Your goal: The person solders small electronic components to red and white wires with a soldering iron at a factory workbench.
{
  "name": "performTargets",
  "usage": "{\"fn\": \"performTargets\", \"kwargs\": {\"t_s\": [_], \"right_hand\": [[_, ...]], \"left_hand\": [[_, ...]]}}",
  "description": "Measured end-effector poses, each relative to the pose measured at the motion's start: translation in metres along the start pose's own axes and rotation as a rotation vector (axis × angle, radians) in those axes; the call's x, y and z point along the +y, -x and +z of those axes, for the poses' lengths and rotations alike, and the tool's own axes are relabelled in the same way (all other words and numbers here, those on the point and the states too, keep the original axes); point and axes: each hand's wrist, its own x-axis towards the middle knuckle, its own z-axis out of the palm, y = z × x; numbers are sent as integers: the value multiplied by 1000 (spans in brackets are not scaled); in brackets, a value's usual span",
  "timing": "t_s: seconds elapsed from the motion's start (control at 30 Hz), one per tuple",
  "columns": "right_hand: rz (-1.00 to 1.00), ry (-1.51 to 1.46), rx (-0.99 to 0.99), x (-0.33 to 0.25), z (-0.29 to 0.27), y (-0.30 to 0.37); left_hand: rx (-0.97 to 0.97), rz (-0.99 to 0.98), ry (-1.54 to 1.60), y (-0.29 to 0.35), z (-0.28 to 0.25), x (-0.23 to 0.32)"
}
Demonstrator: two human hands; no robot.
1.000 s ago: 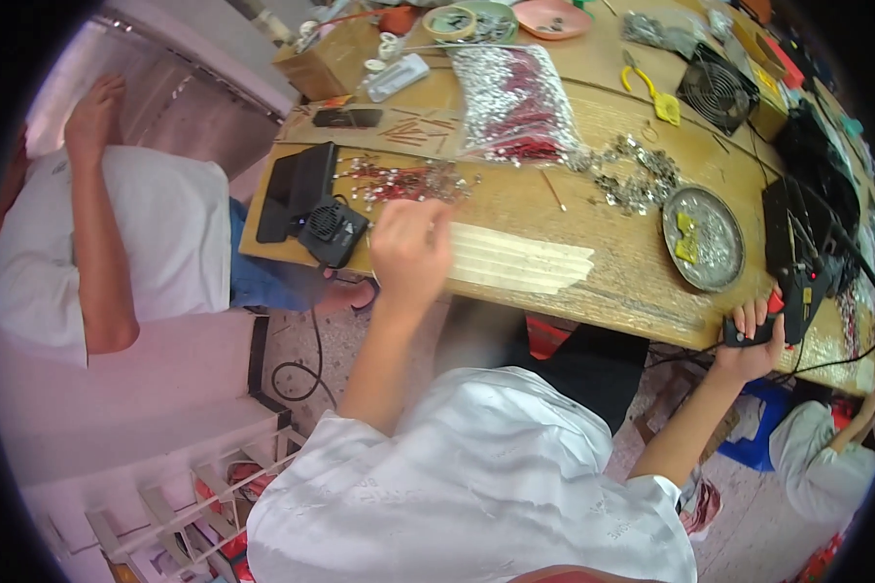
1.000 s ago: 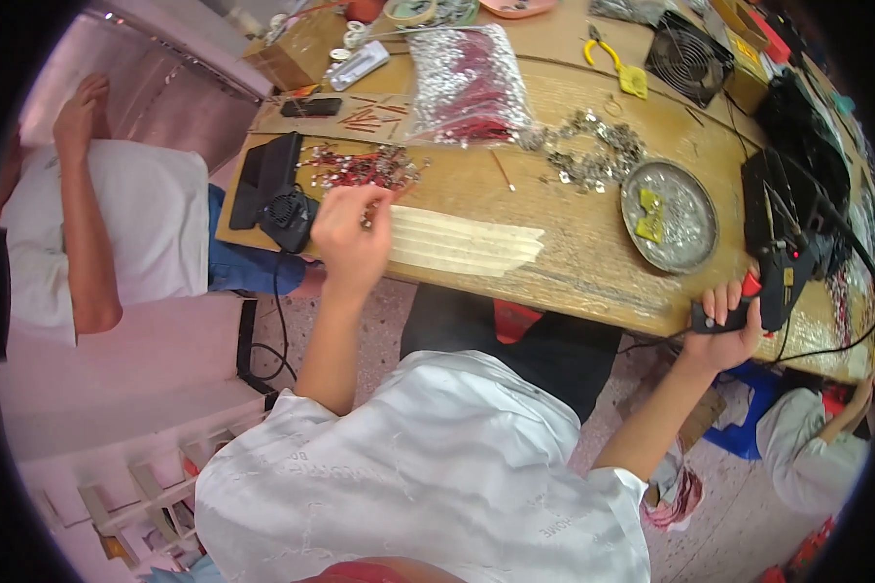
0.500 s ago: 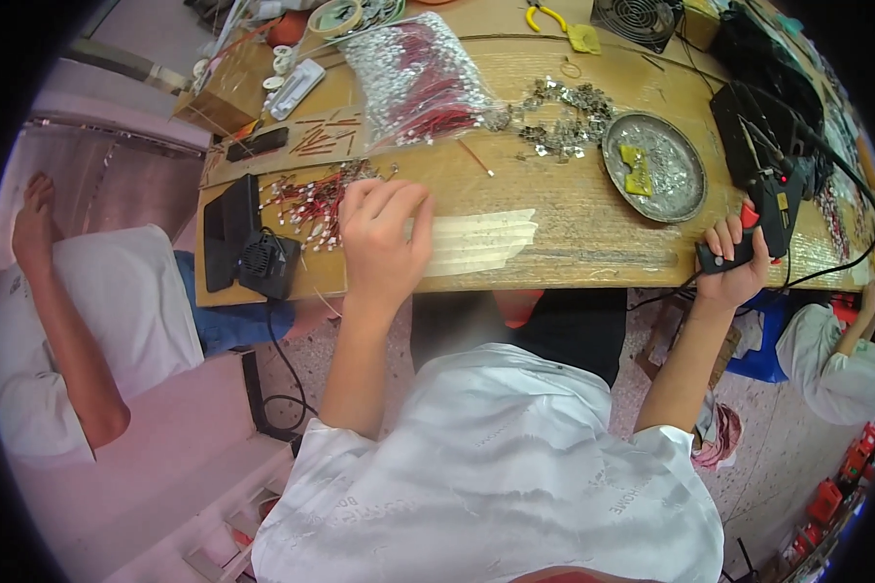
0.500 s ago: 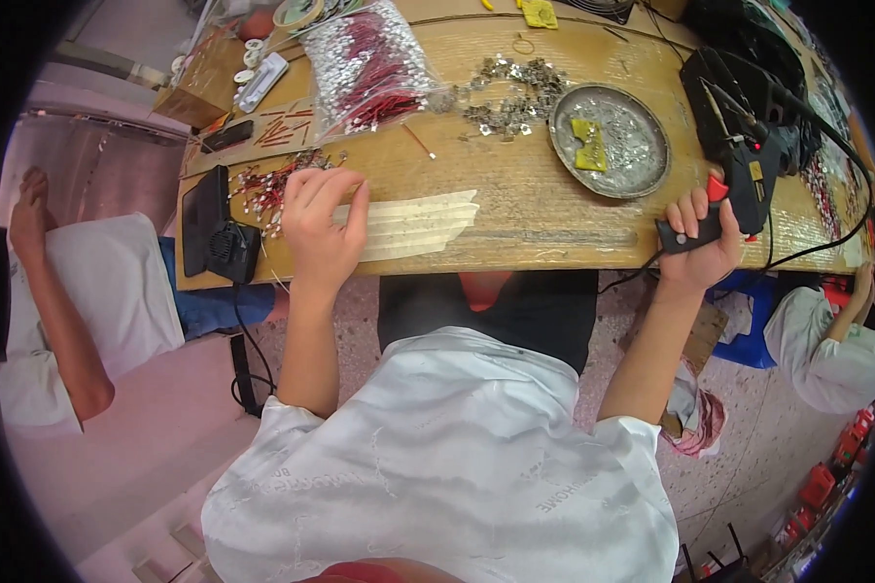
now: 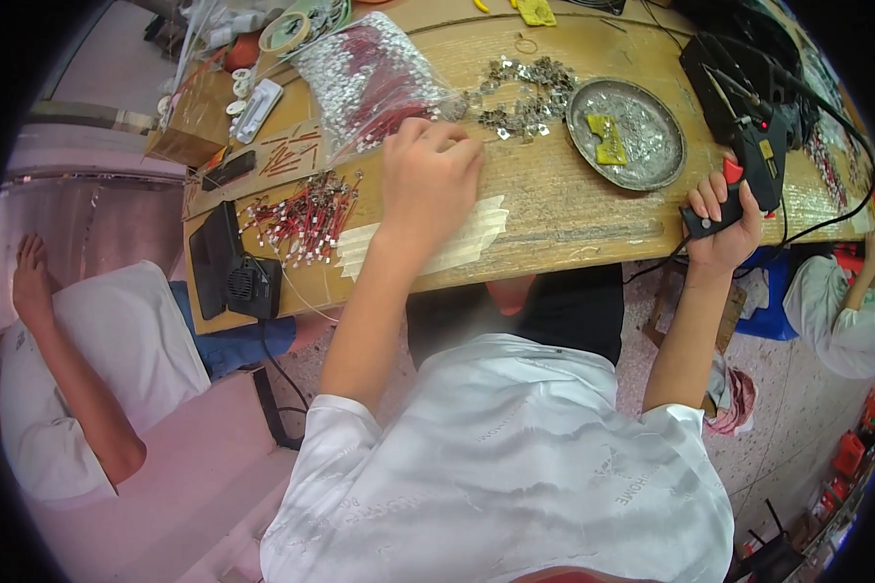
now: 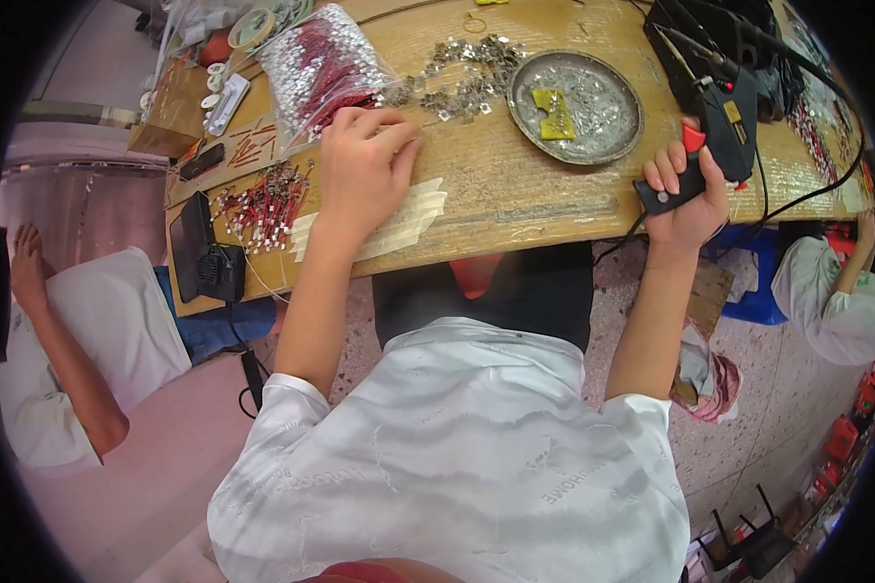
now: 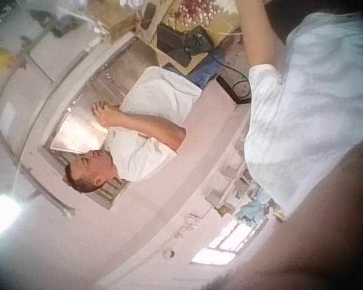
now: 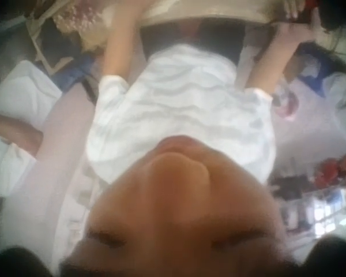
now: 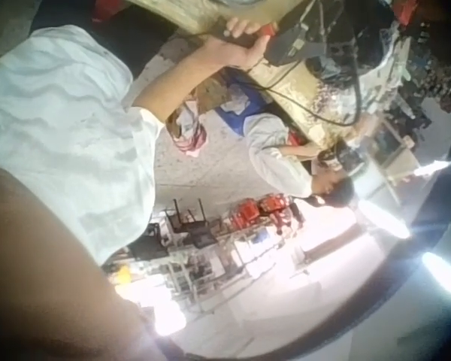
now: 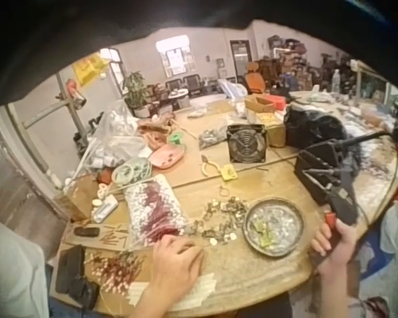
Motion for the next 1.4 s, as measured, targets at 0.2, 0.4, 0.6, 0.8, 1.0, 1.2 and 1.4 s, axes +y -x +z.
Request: {"fn": "performTargets", "kwargs": {"t_s": [0.2,0.4,0.6,0.8,1.0,1.2,1.4], "right_hand": [[-16,30,4,-1,-2,-1],[-23,15,9,-1,-4,-2],[-17,19,37,-1,-2,-2],[-21,18,21,-2,-6,-2],[6,-1,13,-4,-4,-9],[6,-11,4,-2,-6,-7],[-6,11,-2,-3,-5,-6]], "left_hand": [[32,-74,64,-1,-19,3],[-70,-111,-93,-3,-12,6],[-64,-111,-72,4,-7,9],[-3,-143,130,30,-25,20],[-87,-189,143,58,-27,29],[-7,-150,148,46,-35,21],[-163,-224,-227,6,-25,15]]}}
